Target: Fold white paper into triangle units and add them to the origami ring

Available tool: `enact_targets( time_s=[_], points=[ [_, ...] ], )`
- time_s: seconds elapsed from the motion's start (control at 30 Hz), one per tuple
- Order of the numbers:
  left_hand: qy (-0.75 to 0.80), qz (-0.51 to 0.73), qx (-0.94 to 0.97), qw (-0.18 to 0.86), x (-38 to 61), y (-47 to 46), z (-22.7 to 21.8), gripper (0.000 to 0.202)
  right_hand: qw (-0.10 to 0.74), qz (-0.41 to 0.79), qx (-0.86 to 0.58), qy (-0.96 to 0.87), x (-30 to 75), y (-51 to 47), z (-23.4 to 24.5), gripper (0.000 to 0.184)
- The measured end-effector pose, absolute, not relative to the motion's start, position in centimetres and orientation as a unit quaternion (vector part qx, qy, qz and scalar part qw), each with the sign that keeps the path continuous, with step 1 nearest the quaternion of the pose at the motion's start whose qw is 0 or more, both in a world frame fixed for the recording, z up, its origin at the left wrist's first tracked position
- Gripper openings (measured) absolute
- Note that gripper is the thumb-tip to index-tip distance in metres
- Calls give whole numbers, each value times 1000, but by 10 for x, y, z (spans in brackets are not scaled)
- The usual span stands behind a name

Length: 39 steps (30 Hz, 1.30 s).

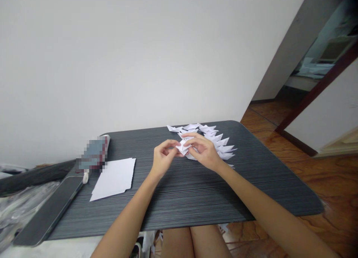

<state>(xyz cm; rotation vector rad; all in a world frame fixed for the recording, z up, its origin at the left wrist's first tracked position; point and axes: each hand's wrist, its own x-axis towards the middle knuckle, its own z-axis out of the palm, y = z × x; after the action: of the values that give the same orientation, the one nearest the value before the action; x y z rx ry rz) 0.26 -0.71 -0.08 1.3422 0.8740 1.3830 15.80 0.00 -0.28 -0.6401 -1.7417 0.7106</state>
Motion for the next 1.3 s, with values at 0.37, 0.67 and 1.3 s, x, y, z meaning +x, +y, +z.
enact_targets(
  time_s=[0.37,0.67,1.3],
  points=[
    [404,538,596,438,6,-6,-5,22,556,440,-296,-640,154,11,-14,34],
    [418,458,752,223,2,-7,-9,19,503,352,-334,-715,159,16,-18,9],
    [403,443,734,320,1,-9,-4,26,455,383,-376,-710,156,6,-10,18]
  ],
)
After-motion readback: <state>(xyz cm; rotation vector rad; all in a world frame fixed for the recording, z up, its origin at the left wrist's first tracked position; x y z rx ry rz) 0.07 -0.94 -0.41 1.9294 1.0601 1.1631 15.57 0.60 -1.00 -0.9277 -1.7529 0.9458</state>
